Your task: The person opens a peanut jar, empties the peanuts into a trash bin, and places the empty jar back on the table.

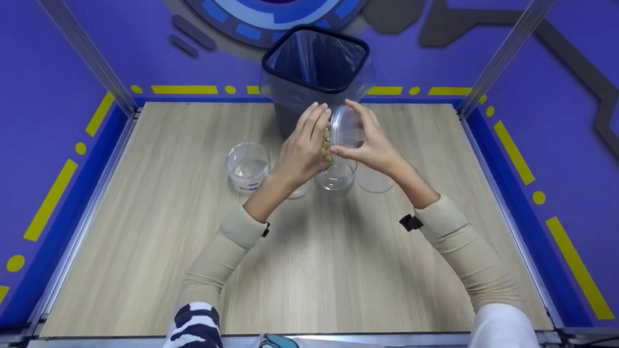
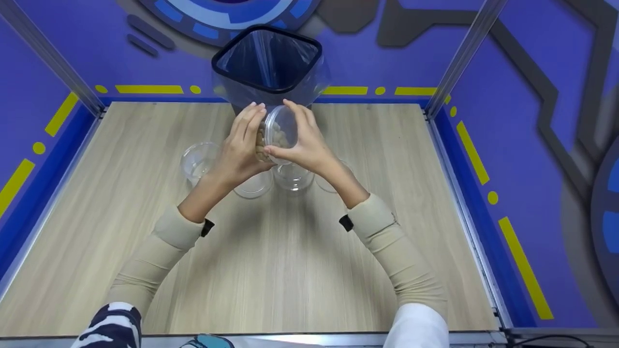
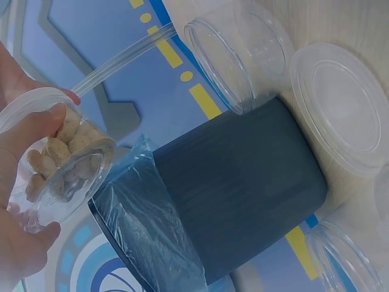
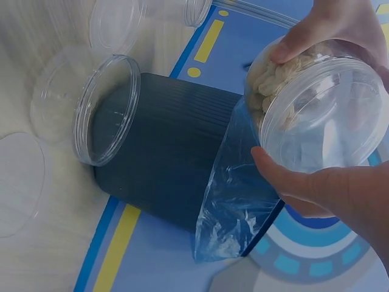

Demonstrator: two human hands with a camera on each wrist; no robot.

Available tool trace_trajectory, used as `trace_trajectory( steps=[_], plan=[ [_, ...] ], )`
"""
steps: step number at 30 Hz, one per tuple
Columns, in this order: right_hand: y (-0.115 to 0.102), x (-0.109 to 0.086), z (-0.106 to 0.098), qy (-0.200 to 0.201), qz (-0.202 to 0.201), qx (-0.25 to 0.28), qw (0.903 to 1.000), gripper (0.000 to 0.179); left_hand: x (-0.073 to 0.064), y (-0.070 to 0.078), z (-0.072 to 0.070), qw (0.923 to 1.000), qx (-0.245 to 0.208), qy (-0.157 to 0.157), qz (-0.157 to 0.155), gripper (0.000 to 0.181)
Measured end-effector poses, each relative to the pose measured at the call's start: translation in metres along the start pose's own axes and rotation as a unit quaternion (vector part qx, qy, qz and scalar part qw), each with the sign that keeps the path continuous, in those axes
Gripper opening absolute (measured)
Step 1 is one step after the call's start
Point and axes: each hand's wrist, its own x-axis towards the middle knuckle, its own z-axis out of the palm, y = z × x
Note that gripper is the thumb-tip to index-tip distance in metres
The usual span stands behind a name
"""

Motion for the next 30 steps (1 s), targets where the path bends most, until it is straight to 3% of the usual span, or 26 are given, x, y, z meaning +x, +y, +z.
trace_trajectory(
  steps=[5, 8, 11, 14, 16, 18, 22, 25, 27, 30],
  plan=[
    [0.003, 0.001, -0.001, -0.009, -0.050, -0.030, 0.9983, 0.105, 0.000, -0.002, -0.001, 0.9999, -0.002, 0.010, 0.007, 0.095],
    [0.002, 0.002, -0.002, -0.017, -0.042, -0.038, 0.9982, 0.107, 0.000, -0.002, -0.001, 1.0000, -0.001, 0.005, 0.001, 0.096],
    [-0.004, 0.003, -0.003, -0.028, 0.037, 0.004, 0.9989, 0.102, 0.000, -0.002, -0.002, 0.9999, -0.003, -0.007, -0.010, 0.100],
    [-0.011, 0.003, -0.005, -0.038, 0.136, 0.072, 0.9874, 0.098, -0.001, -0.001, -0.003, 0.9995, -0.005, -0.023, -0.021, 0.105],
    [-0.013, 0.004, -0.006, -0.042, 0.170, 0.093, 0.9801, 0.095, -0.001, -0.001, -0.004, 0.9991, -0.004, -0.034, -0.025, 0.107],
    [-0.011, 0.004, -0.007, -0.051, 0.158, 0.080, 0.9830, 0.096, -0.001, 0.000, -0.004, 0.9988, 0.000, -0.041, -0.027, 0.108],
    [-0.003, 0.003, -0.010, -0.059, 0.074, 0.035, 0.9949, 0.097, -0.002, 0.000, -0.003, 0.9984, 0.013, -0.048, -0.026, 0.109],
    [0.000, 0.002, -0.010, -0.059, 0.041, 0.032, 0.9969, 0.099, -0.003, 0.001, -0.002, 0.9981, 0.020, -0.052, -0.024, 0.110],
    [0.000, 0.002, -0.010, -0.060, 0.056, 0.043, 0.9957, 0.099, -0.003, 0.001, -0.001, 0.9982, 0.024, -0.050, -0.021, 0.107],
    [-0.005, 0.002, -0.009, -0.062, 0.127, 0.100, 0.9849, 0.098, -0.002, 0.001, 0.001, 0.9987, 0.031, -0.040, -0.010, 0.101]
  ],
)
